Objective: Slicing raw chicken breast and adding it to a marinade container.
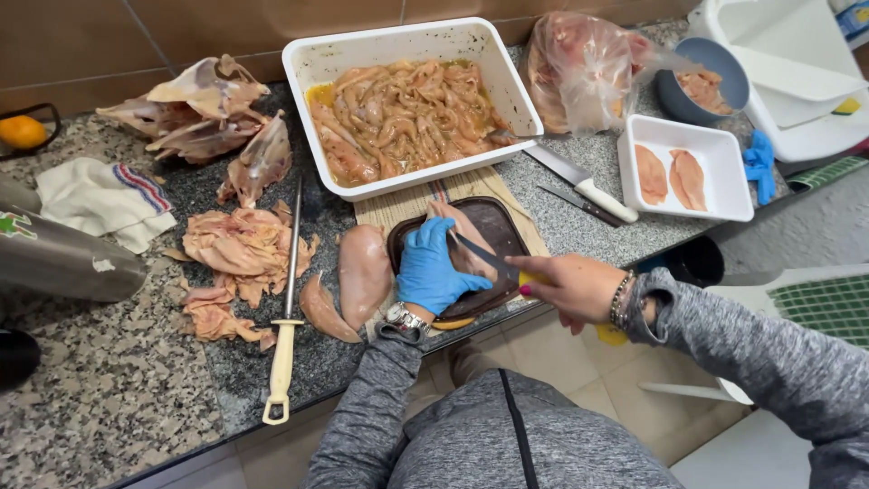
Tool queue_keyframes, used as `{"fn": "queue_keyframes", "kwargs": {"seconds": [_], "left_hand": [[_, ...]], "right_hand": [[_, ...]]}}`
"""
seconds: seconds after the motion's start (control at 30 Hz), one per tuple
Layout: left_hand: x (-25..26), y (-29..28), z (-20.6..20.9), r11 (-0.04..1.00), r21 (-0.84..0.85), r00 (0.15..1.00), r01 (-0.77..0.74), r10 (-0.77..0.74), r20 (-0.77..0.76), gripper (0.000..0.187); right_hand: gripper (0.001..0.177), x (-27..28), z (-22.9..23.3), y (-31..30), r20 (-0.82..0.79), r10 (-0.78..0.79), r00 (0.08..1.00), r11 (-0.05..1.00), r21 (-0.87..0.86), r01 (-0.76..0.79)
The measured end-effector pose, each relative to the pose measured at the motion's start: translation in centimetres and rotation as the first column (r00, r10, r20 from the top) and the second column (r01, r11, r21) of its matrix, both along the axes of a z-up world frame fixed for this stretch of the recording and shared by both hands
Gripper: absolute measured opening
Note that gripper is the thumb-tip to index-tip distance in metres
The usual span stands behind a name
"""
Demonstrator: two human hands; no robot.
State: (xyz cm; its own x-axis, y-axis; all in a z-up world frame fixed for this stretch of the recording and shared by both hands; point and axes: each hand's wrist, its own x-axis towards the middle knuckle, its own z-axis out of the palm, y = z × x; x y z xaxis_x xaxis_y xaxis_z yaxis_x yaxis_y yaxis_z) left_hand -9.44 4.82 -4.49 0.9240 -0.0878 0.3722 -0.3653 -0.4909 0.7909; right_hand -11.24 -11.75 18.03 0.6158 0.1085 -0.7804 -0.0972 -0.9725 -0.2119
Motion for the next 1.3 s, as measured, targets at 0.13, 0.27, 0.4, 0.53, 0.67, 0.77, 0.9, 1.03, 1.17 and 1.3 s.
{"fn": "queue_keyframes", "kwargs": {"seconds": [0.13,0.27,0.4,0.53,0.67,0.77,0.9,1.03,1.17,1.3], "left_hand": [[0.0,-0.2,-0.9,0.999,-0.036,0.999,0.009,-0.01,-0.032,0.109],[0.3,-0.2,-1.0,0.999,-0.046,0.996,0.007,-0.011,-0.09,0.113],[0.4,-0.4,-1.6,1.0,-0.029,0.997,-0.002,0.0,-0.08,0.115],[0.4,-0.7,-2.1,0.999,-0.032,1.0,-0.015,0.014,-0.015,0.117],[0.2,-0.4,-0.7,0.998,-0.059,0.996,-0.02,0.015,-0.088,0.115],[0.4,-0.7,-2.1,0.997,-0.075,0.999,-0.032,0.032,-0.001,0.112],[0.5,-0.4,-1.4,0.997,-0.079,0.998,-0.016,0.012,-0.058,0.105],[0.5,-0.5,-1.6,0.996,-0.089,1.0,-0.003,0.002,-0.017,0.109],[0.3,-0.7,-2.1,0.998,-0.055,0.999,-0.038,0.039,0.011,0.107],[0.3,-0.5,-2.0,0.998,-0.059,1.0,-0.02,0.019,-0.019,0.106]], "right_hand": [[0.057,0.3,-0.1,0.7,0.008,0.025,1.0,0.999,-0.042,-0.025],[0.056,0.8,-1.0,0.7,-0.014,-0.006,1.0,1.0,-0.021,0.006],[0.057,1.4,-0.8,1.6,-0.031,-0.028,0.999,0.999,-0.032,0.027],[0.055,2.1,-1.8,3.6,0.003,0.019,1.0,0.994,-0.103,-0.018],[0.053,2.2,-2.2,3.7,0.032,0.189,0.981,0.954,-0.241,-0.176],[0.051,2.7,-4.2,2.6,0.053,0.368,0.928,0.885,-0.326,-0.332],[0.047,2.6,-7.2,1.0,0.111,0.523,0.845,0.804,-0.393,-0.446],[0.047,1.7,-2.4,4.1,0.061,0.484,0.873,0.817,-0.387,-0.427],[0.044,1.2,-2.7,3.6,-0.039,0.315,0.948,0.899,-0.308,-0.311],[0.047,0.0,-0.5,4.3,-0.034,0.286,0.958,0.91,-0.302,-0.283]]}}
